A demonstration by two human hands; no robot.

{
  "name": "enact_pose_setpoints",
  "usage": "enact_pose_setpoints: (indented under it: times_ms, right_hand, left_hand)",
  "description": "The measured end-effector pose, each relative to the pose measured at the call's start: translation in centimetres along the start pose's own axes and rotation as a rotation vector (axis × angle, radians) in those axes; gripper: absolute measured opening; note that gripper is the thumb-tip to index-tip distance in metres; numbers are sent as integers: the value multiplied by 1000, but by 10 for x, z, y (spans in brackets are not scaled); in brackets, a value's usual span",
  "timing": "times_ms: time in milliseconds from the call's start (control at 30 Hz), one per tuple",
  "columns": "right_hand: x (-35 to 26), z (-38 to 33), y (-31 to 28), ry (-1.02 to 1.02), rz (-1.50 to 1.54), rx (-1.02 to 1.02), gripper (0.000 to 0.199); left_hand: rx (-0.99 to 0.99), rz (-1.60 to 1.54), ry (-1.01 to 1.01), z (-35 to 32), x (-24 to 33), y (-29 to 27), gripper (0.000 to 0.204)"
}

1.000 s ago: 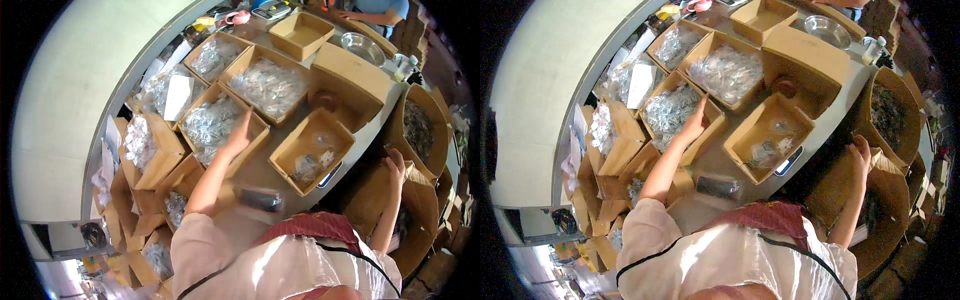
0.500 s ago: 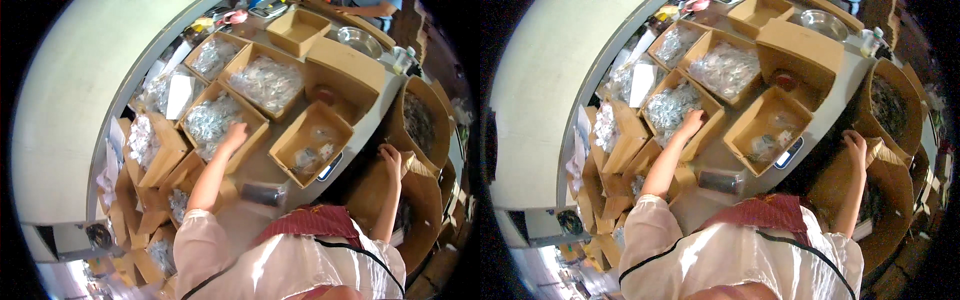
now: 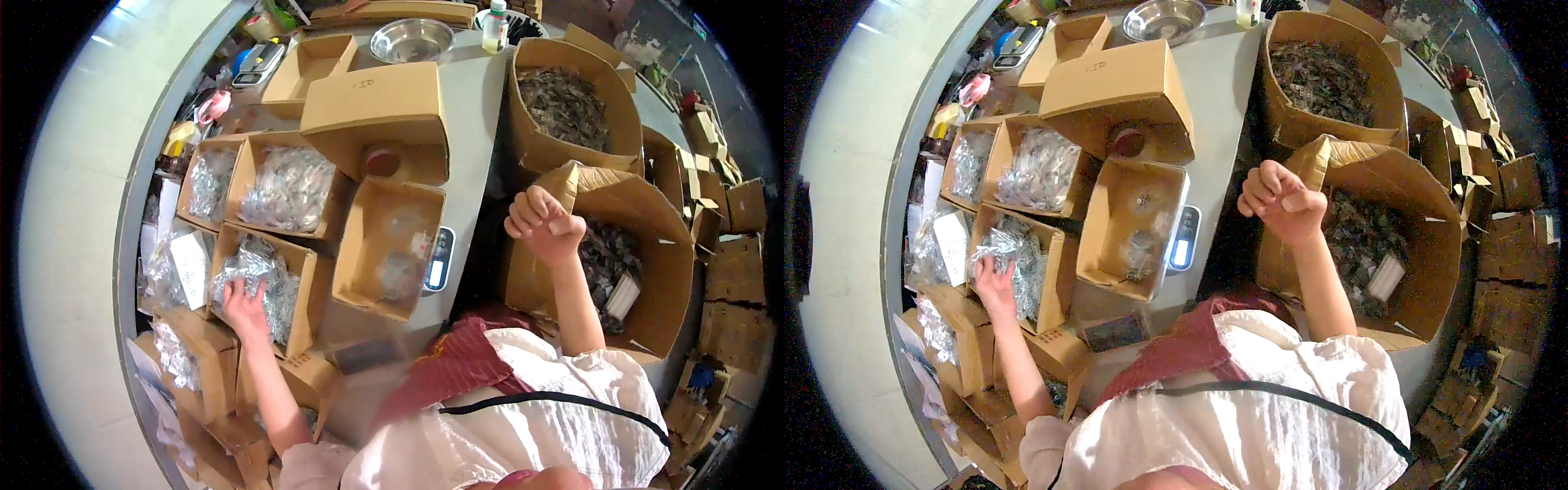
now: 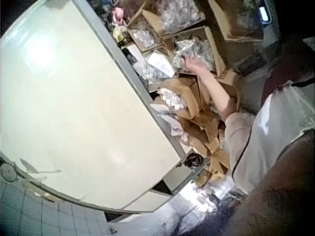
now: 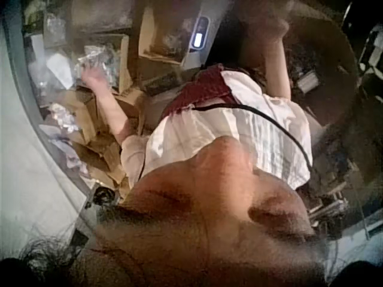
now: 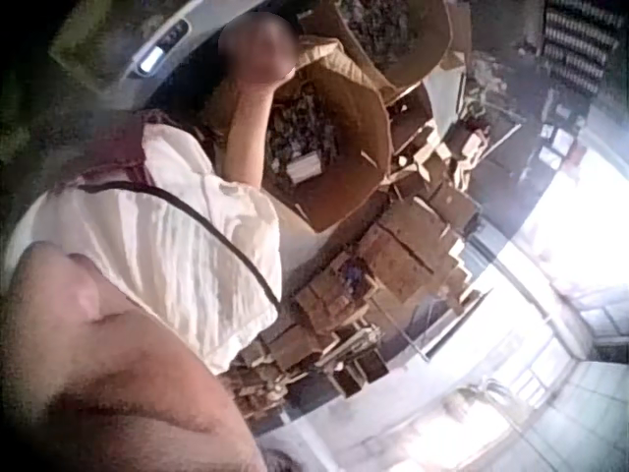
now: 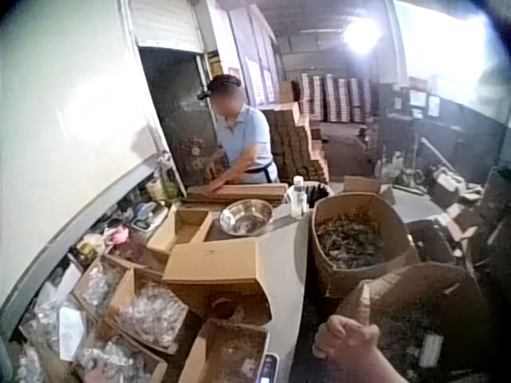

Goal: The person approaches a packaging station surrounded by cardboard boxes, sorts through plastic bags of hardware by hand, and transfers the bags between various cardboard boxes and containers on the table.

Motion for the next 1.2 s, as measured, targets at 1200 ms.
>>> enact_pose_setpoints:
  times_ms: [1200]
  right_hand:
    - [-150, -57, -219, -605, -2049, 538, 55]
  left_hand:
    - [323, 2183, -658, -148, -109, -304, 52]
Point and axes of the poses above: each hand's wrist, its own z-axis towards the middle knuckle, its own y-axis out of the palm, x = y × z, the point moved 7 cm from there along z, towards the middle knuckle, and after that the axes turned 10 degrees about z, right-handed, at the moved point
